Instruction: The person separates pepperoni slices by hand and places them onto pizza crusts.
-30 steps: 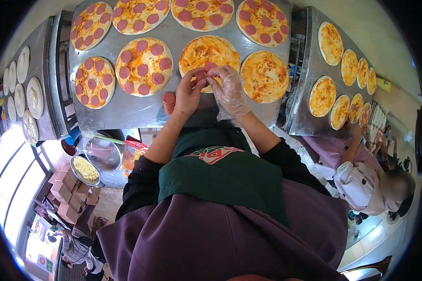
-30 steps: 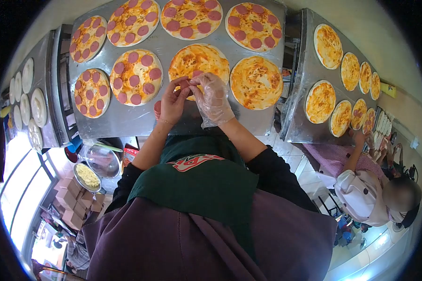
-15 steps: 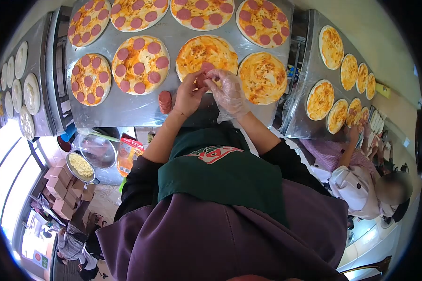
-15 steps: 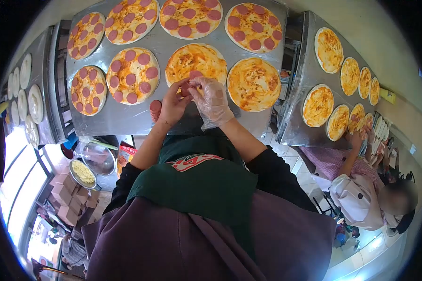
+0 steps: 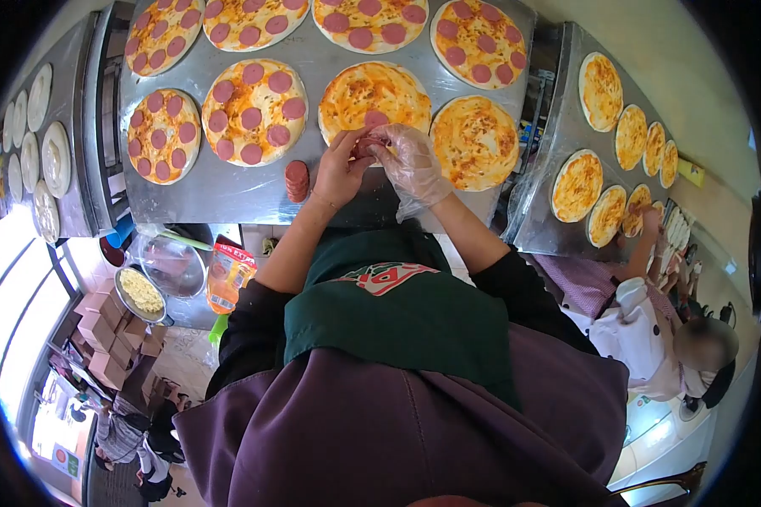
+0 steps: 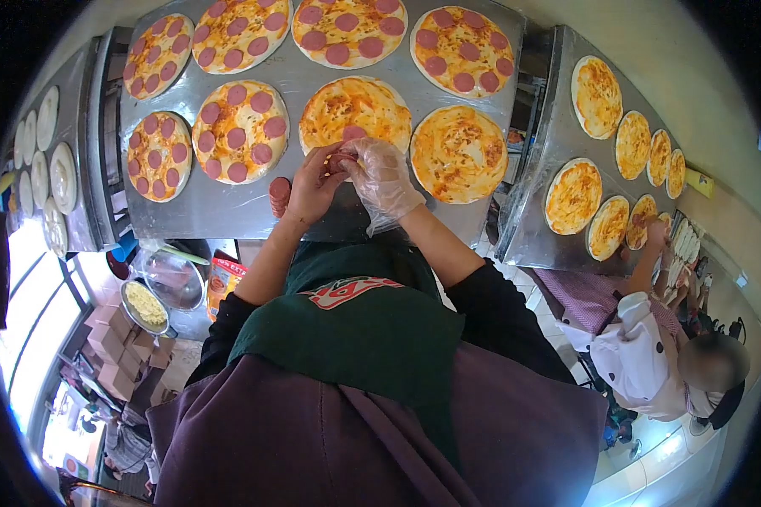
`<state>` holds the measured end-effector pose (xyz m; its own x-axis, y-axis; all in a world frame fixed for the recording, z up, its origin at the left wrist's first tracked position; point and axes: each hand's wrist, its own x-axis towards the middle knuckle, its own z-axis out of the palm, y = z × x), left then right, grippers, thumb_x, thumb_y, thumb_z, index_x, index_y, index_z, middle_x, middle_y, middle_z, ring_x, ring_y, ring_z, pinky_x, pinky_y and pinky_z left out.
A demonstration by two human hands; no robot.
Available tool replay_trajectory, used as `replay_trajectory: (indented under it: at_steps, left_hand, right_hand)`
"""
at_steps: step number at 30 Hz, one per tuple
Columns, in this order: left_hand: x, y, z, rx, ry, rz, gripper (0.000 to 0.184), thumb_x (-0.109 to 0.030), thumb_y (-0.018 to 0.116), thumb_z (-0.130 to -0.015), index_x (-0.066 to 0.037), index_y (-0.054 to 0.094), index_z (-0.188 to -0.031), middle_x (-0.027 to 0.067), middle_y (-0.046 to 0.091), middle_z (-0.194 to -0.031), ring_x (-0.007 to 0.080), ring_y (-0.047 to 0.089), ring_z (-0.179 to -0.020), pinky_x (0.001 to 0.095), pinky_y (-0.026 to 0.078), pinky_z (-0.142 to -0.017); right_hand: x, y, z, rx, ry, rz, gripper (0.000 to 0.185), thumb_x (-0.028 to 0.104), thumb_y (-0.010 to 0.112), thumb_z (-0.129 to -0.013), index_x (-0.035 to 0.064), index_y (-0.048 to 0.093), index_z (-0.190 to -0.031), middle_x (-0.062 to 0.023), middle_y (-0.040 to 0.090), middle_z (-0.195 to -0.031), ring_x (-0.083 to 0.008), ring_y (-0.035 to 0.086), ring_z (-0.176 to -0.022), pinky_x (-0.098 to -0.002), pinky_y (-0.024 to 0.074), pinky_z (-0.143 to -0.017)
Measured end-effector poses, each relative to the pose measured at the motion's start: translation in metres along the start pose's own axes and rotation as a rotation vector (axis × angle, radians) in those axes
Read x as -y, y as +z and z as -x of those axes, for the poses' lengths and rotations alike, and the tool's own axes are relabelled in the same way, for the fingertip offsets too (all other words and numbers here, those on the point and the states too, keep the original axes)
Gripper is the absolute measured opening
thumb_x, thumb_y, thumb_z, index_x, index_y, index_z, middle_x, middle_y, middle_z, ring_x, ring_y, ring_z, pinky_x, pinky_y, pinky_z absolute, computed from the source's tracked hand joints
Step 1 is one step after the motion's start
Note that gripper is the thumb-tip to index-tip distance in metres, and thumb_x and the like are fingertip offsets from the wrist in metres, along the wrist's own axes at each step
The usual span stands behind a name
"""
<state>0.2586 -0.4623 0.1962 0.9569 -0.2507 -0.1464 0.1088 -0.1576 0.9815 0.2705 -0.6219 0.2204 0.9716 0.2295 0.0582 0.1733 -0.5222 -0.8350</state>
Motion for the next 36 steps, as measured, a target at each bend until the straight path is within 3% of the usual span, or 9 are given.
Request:
replay_trajectory:
  at_steps: [3,8,15,21,23,31,33,36]
  left_hand:
    - [-0.003,-0.004,-0.002,0.059,-0.058,-0.112,0.05,0.011,0.061,-0.079,-0.001,0.052,-0.126,0.0112,0.055,-0.111,0.021,0.062,-0.099,0.0283,0.055,-0.08]
    - [0.007,-0.007,-0.003,0.069,-0.027,-0.08,0.048,0.011,0.06,-0.078,0.0,0.053,-0.125,0.0118,0.055,-0.11,0.0213,0.063,-0.098,0.0273,0.055,-0.078]
    - [0.0,-0.015,-0.005,0.114,-0.03,-0.214,0.048,0.01,0.061,-0.078,0.001,0.052,-0.124,0.0134,0.056,-0.11,0.0252,0.065,-0.097,0.0298,0.056,-0.079]
    - [0.007,-0.012,-0.008,0.088,-0.014,-0.117,0.048,0.009,0.063,-0.077,0.001,0.053,-0.123,0.0146,0.058,-0.107,0.0269,0.064,-0.096,0.031,0.056,-0.08]
    - [0.006,-0.017,-0.009,0.132,-0.023,-0.149,0.047,0.008,0.064,-0.078,0.001,0.053,-0.123,0.0148,0.058,-0.107,0.0267,0.064,-0.096,0.0308,0.055,-0.081]
    - [0.003,-0.033,-0.016,0.225,-0.09,-0.132,0.052,0.006,0.066,-0.078,0.0,0.051,-0.127,0.016,0.061,-0.111,0.0249,0.066,-0.097,0.0318,0.055,-0.082]
    - [0.001,-0.037,-0.018,0.287,-0.189,-0.109,0.057,0.006,0.067,-0.078,-0.002,0.048,-0.131,0.017,0.062,-0.113,0.0246,0.067,-0.094,0.0316,0.055,-0.081]
    - [-0.006,-0.043,-0.021,0.366,-0.216,-0.067,0.061,0.007,0.066,-0.078,-0.004,0.044,-0.134,0.0169,0.062,-0.113,0.0234,0.067,-0.093,0.0312,0.055,-0.08]
  right_hand:
    - [0.004,0.002,0.002,-0.054,0.006,-0.008,0.018,0.008,0.07,-0.078,0.0048,0.063,-0.095,-0.0104,0.067,-0.087,-0.029,0.065,-0.083,-0.0377,0.0505,-0.075]
    - [0.005,0.002,-0.001,0.037,0.129,-0.107,0.019,0.007,0.07,-0.078,0.005,0.063,-0.096,-0.0098,0.066,-0.087,-0.0282,0.065,-0.082,-0.0368,0.0506,-0.074]
    - [-0.003,0.009,0.0,-0.007,0.061,-0.117,0.02,0.005,0.07,-0.078,0.005,0.063,-0.097,-0.0106,0.066,-0.087,-0.0275,0.064,-0.08,-0.0354,0.0503,-0.073]
    - [-0.003,0.017,0.003,-0.027,0.216,-0.288,0.02,0.005,0.068,-0.081,0.0033,0.062,-0.1,-0.0083,0.065,-0.09,-0.0219,0.064,-0.084,-0.0323,0.0512,-0.077]
    - [-0.012,0.019,0.006,0.055,0.385,-0.479,0.019,0.007,0.068,-0.084,0.0024,0.062,-0.101,-0.0075,0.064,-0.094,-0.0192,0.063,-0.087,-0.0303,0.051,-0.079]
    - [-0.012,0.02,0.002,0.094,0.372,-0.518,0.017,0.011,0.066,-0.087,0.0013,0.065,-0.102,-0.0086,0.063,-0.099,-0.0191,0.062,-0.091,-0.0299,0.0503,-0.083]
    - [-0.014,0.018,0.001,0.118,0.372,-0.519,0.017,0.011,0.066,-0.087,0.0012,0.066,-0.102,-0.0087,0.063,-0.098,-0.0194,0.062,-0.093,-0.0302,0.05,-0.084]
    - [-0.015,0.016,0.002,0.229,0.507,-0.688,0.017,0.011,0.067,-0.087,0.0018,0.067,-0.101,-0.0092,0.063,-0.099,-0.0199,0.061,-0.095,-0.0307,0.0488,-0.085]
